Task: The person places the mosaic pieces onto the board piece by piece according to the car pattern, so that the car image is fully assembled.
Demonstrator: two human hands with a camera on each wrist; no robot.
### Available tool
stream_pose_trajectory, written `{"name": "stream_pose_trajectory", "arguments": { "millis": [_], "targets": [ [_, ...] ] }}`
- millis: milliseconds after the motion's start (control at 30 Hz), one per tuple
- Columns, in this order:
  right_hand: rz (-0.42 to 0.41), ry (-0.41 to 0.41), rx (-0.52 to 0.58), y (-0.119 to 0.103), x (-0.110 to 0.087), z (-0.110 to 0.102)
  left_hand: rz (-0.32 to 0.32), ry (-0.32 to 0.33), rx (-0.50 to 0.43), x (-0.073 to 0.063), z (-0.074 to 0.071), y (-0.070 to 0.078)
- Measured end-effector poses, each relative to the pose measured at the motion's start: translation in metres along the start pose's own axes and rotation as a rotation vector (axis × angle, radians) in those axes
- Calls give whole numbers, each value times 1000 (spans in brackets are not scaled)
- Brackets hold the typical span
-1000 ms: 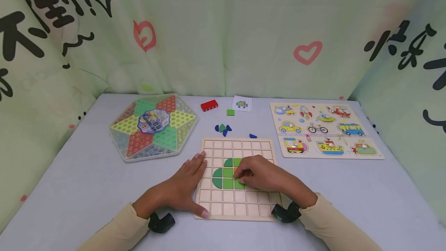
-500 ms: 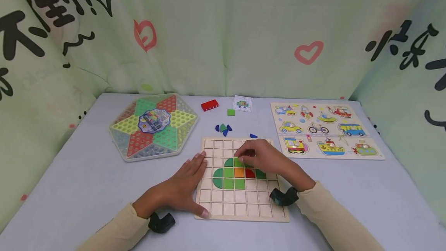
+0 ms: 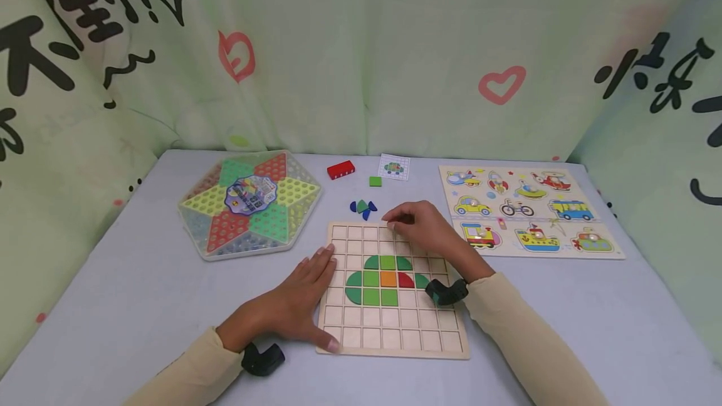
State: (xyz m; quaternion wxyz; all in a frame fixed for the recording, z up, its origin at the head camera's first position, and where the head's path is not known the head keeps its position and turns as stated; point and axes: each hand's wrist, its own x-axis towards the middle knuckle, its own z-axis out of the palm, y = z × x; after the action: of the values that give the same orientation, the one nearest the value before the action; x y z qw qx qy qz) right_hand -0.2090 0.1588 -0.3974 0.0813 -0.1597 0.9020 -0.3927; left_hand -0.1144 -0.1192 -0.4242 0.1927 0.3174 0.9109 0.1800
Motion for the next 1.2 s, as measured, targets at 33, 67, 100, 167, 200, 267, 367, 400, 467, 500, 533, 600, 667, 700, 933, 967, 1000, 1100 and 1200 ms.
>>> {"name": "stream_pose_trajectory", "arguments": {
  "millis": [33, 67, 100, 167, 200, 267, 367, 400, 467, 500, 533, 600, 667, 700, 933, 967, 1000, 1100, 1200],
  "targets": [
    [7, 10, 6, 1, 3, 0, 1, 0, 1, 0, 0, 0],
    [13, 18, 12, 1, 6, 0, 2, -1, 3, 0, 0, -1],
    [24, 24, 17, 2, 9, 0, 7, -1, 1, 0, 0, -1],
    [35, 34, 25, 4, 15, 0, 15, 0, -3, 0, 1, -2],
    [38, 38, 29, 4, 18, 0, 20, 2, -4, 0, 1, -3],
    [46, 44, 37, 7, 23, -1, 29, 5, -7, 0, 1, -3],
    [56, 43, 48, 10, 31, -3, 33, 9, -9, -1, 1, -3],
    [66, 42, 50, 11, 34, -4, 32, 10, -10, -1, 1, -3],
    [85, 38, 49, 14, 40, -5, 31, 10, -11, -1, 0, -3],
    [94, 36, 49, 16, 43, -6, 31, 11, -13, -1, 0, -3],
    [101, 36, 47, 17, 47, -7, 31, 12, -13, -1, 0, -3],
    [117, 44, 45, 19, 54, -8, 29, 10, -17, -1, 0, -2],
    [120, 56, 44, 20, 62, -9, 26, 12, -17, 0, 1, -2],
    [122, 64, 47, 20, 66, -9, 23, 11, -12, 0, 1, -2],
    [83, 153, 82, 17, 92, -6, 8, 4, 1, 1, 2, -3],
    [69, 169, 86, 16, 94, -5, 9, 6, 1, 1, 2, -3],
    [53, 183, 85, 16, 97, -4, 15, 10, -1, 1, 2, -3],
    [31, 204, 90, 16, 103, -2, 18, 11, 2, 1, 3, -3],
    [46, 187, 88, 16, 108, 2, 17, 10, 7, 1, 3, -3]
  ]
}}
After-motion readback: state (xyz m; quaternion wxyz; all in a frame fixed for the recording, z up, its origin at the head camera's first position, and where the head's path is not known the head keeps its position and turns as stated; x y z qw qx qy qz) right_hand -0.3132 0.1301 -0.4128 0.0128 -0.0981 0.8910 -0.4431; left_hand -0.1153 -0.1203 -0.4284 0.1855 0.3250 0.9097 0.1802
